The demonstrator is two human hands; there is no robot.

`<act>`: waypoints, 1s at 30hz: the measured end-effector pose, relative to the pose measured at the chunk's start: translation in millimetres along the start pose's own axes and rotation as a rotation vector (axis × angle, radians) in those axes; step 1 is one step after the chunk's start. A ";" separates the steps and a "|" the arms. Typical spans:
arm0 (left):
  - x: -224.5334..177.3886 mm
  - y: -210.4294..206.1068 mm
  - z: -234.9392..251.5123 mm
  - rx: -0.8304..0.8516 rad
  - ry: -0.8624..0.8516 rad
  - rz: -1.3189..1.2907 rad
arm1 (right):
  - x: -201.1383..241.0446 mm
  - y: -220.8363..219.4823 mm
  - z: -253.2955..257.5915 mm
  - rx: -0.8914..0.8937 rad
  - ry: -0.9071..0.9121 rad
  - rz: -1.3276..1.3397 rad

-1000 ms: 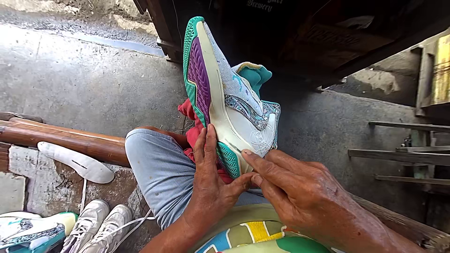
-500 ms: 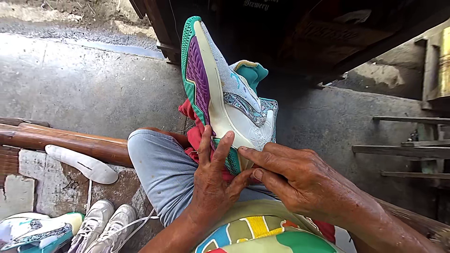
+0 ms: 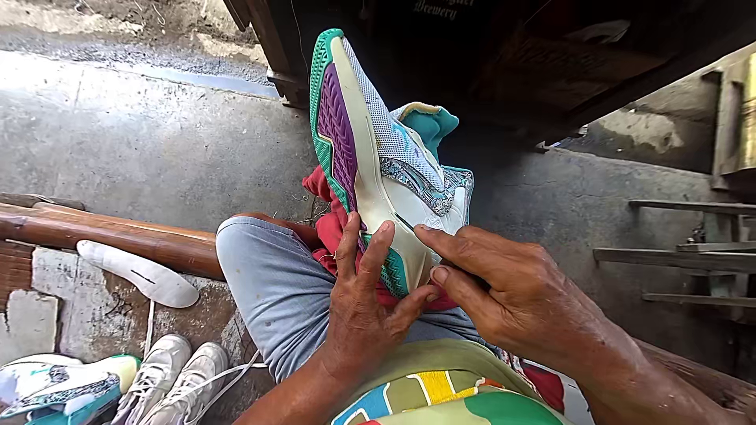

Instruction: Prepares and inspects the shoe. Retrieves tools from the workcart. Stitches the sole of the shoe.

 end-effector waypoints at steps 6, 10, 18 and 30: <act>0.7 0.3 0.8 -0.017 0.010 -0.001 | 1.9 -2.1 0.3 -0.004 0.005 -0.055; -0.2 0.0 1.9 -0.011 0.016 0.000 | 3.7 -4.8 -0.2 -0.014 0.010 -0.070; -3.6 0.0 4.5 0.021 0.013 0.062 | 14.4 -7.0 2.6 -0.051 -0.038 -0.223; -5.4 -0.2 5.4 0.040 0.006 0.074 | 23.0 -9.7 8.4 -0.050 -0.089 -0.335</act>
Point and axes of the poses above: each hand's wrist, its own z-axis towards the middle knuckle, its own y-axis out of the back of the hand, x = y × z, the point moved 6 cm from there along z, towards the middle knuckle, and after that the axes turned 4 degrees about -x, right-handed, at the moved point
